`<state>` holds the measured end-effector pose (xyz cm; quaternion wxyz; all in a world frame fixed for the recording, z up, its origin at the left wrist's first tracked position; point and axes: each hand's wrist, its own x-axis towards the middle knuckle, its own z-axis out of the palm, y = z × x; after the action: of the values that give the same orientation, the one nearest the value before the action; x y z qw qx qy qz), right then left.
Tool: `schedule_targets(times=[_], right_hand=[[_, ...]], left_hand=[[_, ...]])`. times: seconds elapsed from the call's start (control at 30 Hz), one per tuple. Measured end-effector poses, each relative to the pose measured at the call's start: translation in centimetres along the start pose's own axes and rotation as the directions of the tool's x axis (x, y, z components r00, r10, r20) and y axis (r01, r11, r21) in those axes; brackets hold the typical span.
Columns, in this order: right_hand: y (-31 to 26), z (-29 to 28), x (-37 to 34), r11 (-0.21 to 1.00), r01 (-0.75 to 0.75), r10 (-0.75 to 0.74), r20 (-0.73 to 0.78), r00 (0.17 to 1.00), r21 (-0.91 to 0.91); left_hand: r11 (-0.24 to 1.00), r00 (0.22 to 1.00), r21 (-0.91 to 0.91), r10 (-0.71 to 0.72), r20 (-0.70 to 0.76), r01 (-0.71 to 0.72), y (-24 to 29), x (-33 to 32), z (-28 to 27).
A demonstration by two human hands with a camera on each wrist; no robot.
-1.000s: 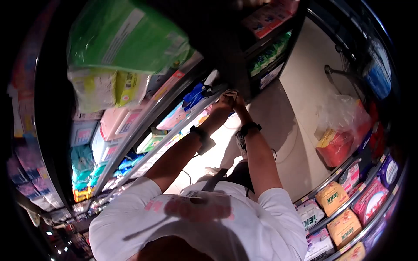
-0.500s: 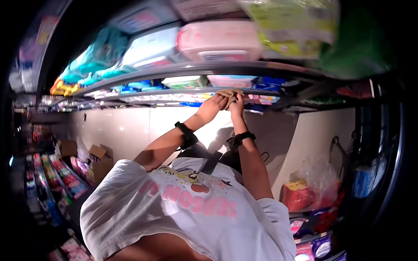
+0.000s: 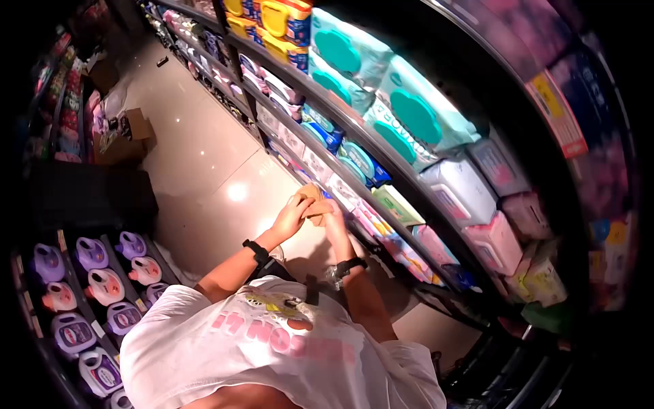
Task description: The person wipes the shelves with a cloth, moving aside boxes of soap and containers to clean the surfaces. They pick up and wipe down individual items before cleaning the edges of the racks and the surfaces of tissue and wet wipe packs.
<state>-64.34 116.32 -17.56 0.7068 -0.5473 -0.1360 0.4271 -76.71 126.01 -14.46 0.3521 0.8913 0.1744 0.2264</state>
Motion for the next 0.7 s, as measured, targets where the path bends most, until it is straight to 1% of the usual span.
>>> schedule_targets(times=[0.03,0.07,0.1,0.13,0.2,0.23,0.27,0.3,0.33,0.37,0.4,0.43,0.47,0.5,0.53,0.57,0.6,0.63,0.67,0.7], right_hand=[[0.0,2.1,-0.1,0.999,-0.043,0.041,0.054,0.998,0.033],[0.1,3.9,-0.2,0.993,-0.091,0.084,0.105,0.991,0.069],[1.2,5.2,0.4,0.997,-0.063,0.054,0.171,0.984,0.049],[1.2,7.2,0.4,0.989,-0.130,0.117,0.165,0.979,0.065],[2.7,8.9,1.7,0.972,-0.208,0.173,0.266,0.948,0.112],[2.4,9.6,1.9,0.979,-0.202,0.180,0.343,0.922,0.029],[3.8,9.9,2.3,0.983,0.173,-0.126,0.443,0.888,-0.067],[1.2,12.0,2.1,0.997,0.031,0.009,0.503,0.864,-0.071],[-1.5,14.3,1.9,0.991,-0.109,0.136,0.557,0.819,-0.081],[1.2,14.0,3.2,0.978,-0.203,0.185,0.290,0.939,0.036],[-0.8,15.5,3.3,0.984,-0.178,0.179,0.315,0.932,-0.031],[-2.1,16.9,3.3,0.970,0.165,-0.077,0.417,0.906,-0.180],[-2.9,18.0,3.8,0.823,0.496,-0.291,0.544,0.787,-0.277],[-3.2,18.2,4.7,0.830,0.448,-0.230,0.528,0.817,-0.332],[-3.5,18.3,5.6,0.830,0.401,-0.169,0.510,0.843,-0.387],[-5.0,19.5,6.3,0.742,0.543,-0.254,0.585,0.771,-0.394],[-3.2,19.3,8.5,0.823,0.471,-0.269,0.513,0.815,-0.317],[-2.6,19.2,10.6,0.966,0.180,-0.097,0.380,0.920,-0.187],[-2.4,19.4,12.7,0.992,-0.123,0.121,0.281,0.952,-0.010],[-3.1,20.6,14.1,0.997,-0.080,0.075,0.299,0.951,0.004]], left_hand=[[0.998,0.997,-0.049,-0.042,-0.057,0.039,-1.8,-0.7,-0.6],[0.994,0.991,-0.085,-0.082,-0.110,0.073,-1.9,-1.2,-2.2],[0.993,0.989,-0.088,-0.094,-0.116,0.084,-3.0,-1.4,-3.6],[0.991,0.988,-0.092,-0.104,-0.113,0.094,-3.9,-1.7,-5.1],[0.985,0.985,-0.126,-0.131,-0.115,0.116,-5.5,-2.2,-7.3],[0.985,0.984,-0.122,-0.137,-0.113,0.123,-6.3,-2.4,-8.1],[0.985,0.984,-0.115,-0.141,-0.106,0.129,-7.1,-2.6,-8.9],[0.979,0.983,-0.158,-0.147,-0.108,0.129,-7.5,-2.6,-10.0],[0.969,0.981,-0.224,-0.138,-0.138,0.105,-8.1,-2.5,-10.7],[0.977,0.979,-0.199,-0.111,-0.169,0.076,-9.2,-2.4,-10.9],[0.984,0.977,-0.173,-0.081,-0.198,0.047,-10.4,-2.0,-11.2],[0.961,0.971,-0.269,-0.117,-0.206,0.059,-10.4,-1.1,-12.3],[0.963,0.971,-0.265,-0.114,-0.210,0.055,-9.5,-0.1,-14.1],[0.819,0.969,-0.555,-0.230,-0.091,0.142,-8.3,1.1,-16.3],[0.586,0.953,-0.777,-0.297,0.057,0.229,-8.2,2.3,-17.8],[0.948,0.961,-0.312,-0.145,-0.235,0.067,-15.3,2.6,-12.1],[0.932,0.961,-0.359,-0.136,-0.240,0.043,-15.4,4.0,-13.0],[0.935,0.956,-0.348,-0.160,-0.246,0.066,-15.8,5.3,-13.6],[0.938,0.950,-0.336,-0.183,-0.254,0.091,-16.4,6.7,-14.2],[0.933,0.946,-0.350,-0.187,-0.265,0.087,-17.2,8.4,-15.1]])
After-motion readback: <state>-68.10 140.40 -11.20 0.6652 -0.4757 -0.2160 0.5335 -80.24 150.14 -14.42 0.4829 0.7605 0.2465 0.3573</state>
